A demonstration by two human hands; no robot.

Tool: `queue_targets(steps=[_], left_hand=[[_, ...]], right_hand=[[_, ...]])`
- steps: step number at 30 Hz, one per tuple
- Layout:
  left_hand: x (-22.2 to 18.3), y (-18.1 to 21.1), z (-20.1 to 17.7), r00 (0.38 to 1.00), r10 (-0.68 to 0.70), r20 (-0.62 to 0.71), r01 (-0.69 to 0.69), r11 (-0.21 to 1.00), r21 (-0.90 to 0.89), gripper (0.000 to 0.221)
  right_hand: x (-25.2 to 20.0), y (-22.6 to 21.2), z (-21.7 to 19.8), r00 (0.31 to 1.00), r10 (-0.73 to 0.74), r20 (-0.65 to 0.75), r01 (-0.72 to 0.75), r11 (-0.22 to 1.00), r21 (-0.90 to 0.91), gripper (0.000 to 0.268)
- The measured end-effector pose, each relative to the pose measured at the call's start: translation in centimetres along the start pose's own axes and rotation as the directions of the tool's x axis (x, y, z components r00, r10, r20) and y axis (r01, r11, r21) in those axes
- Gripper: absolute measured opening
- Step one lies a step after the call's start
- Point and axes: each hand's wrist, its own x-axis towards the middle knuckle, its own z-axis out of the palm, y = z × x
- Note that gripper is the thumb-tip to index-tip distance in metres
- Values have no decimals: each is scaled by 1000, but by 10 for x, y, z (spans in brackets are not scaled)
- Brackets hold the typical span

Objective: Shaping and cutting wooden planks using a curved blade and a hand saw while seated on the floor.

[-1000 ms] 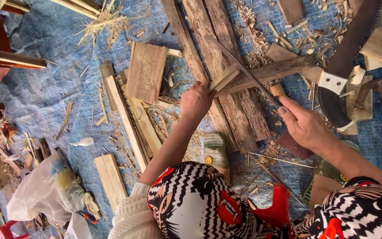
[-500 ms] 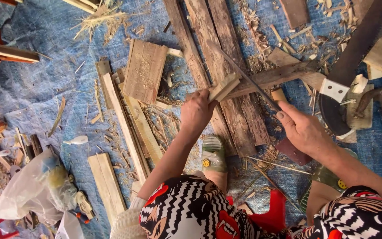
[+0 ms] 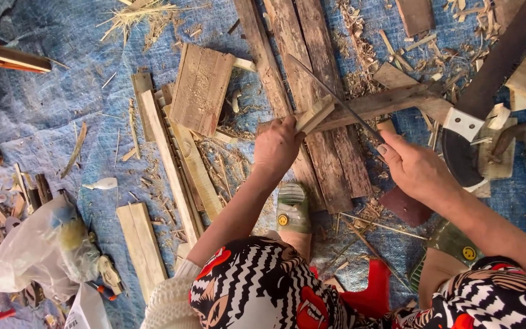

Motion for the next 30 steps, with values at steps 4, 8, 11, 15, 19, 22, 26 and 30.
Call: queue_targets(steps=[4,8,11,15,19,22,26,30], left_hand=[[-1,1,-4,1000,19,-19,-19,1000,-13,26],[0,-1,0,999,25,-48,-25,1000,1,27],[0,3,-4,999,23,-48,-24,1000,-17,25],[3,0,-3,1000,1,26,-1,1000,1,29],[4,3,-4,1000,3,17,-3,1000,-13,28],[7,1,-2,1000,6,2,-6,1000,-23,25],[6,0,0,1000,20,1,-20,1000,-1,28],[6,1,-2,1000,17,9,-17,1000,-1,28]], right_hand=[[1,-12,-13,998,-31,-48,35,995,92,43],[3,-25,-26,979,-117,-166,140,981,132,37],[7,-1,-7,982,-184,-47,185,982,29,33],[4,-1,0,995,80,62,-76,995,-58,45],[5,-6,-12,979,173,104,-177,984,28,48],[0,-14,-20,999,-39,-36,43,991,129,42],[-2,-43,-42,986,-57,-154,83,982,168,41],[6,-9,-13,999,32,43,-31,999,-13,35]])
